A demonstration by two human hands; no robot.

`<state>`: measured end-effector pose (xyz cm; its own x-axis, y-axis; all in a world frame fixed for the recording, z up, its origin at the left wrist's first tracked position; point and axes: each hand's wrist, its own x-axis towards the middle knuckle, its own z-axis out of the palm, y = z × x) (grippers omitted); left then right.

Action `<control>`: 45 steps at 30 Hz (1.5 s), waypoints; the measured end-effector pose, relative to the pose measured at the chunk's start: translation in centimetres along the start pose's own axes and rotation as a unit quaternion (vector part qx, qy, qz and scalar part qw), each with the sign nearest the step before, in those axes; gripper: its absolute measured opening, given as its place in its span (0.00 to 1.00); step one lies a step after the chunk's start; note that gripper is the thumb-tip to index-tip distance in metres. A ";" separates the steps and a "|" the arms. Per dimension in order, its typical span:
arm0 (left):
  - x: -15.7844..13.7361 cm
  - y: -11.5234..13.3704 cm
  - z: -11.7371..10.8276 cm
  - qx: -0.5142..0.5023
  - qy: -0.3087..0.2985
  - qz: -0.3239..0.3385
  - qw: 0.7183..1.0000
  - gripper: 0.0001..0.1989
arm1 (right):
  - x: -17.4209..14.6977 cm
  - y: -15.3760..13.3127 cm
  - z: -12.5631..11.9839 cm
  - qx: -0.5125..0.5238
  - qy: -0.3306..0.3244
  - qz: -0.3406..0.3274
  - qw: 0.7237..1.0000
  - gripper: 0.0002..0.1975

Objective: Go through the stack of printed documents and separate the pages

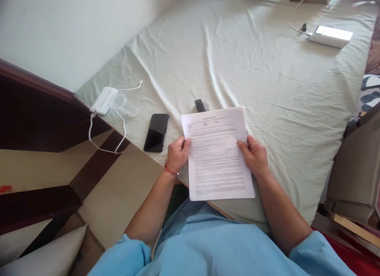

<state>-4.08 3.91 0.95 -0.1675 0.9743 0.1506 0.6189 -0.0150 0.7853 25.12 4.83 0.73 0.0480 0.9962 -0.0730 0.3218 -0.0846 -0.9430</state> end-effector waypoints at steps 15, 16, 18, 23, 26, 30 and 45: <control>-0.3 -0.6 -0.5 -0.120 0.015 -0.039 0.992 0.19 | -0.9 0.0 0.7 -0.003 0.038 -0.026 0.999 0.12; -0.3 -0.7 -0.6 -0.144 0.012 -0.044 0.988 0.18 | -0.8 0.0 0.7 0.005 0.034 -0.023 0.999 0.12; -0.4 -1.1 -0.6 -0.196 0.003 -0.054 0.979 0.17 | -0.7 -0.3 0.5 0.011 0.026 -0.019 0.999 0.12; -0.3 -1.9 -0.5 -0.265 -0.022 -0.078 0.961 0.14 | -0.6 -1.0 0.2 -0.043 0.012 -0.030 0.999 0.14; -0.2 -1.9 -0.2 -0.286 -0.016 -0.078 0.955 0.15 | -0.6 -0.7 0.3 -0.062 0.029 -0.028 0.997 0.15; 0.1 -1.7 -0.1 -0.292 0.004 -0.081 0.953 0.19 | -0.4 0.0 0.6 -0.024 0.047 -0.009 0.999 0.17; 0.3 -1.9 0.0 -0.202 0.086 -0.046 0.975 0.28 | 0.4 0.6 -1.2 0.043 0.158 -0.025 0.986 0.16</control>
<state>-5.34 4.21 -0.50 -0.3555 0.9242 0.1396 0.2484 -0.0506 0.9673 26.49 5.13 0.53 0.3312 0.9413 0.0657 0.2502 -0.0204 -0.9680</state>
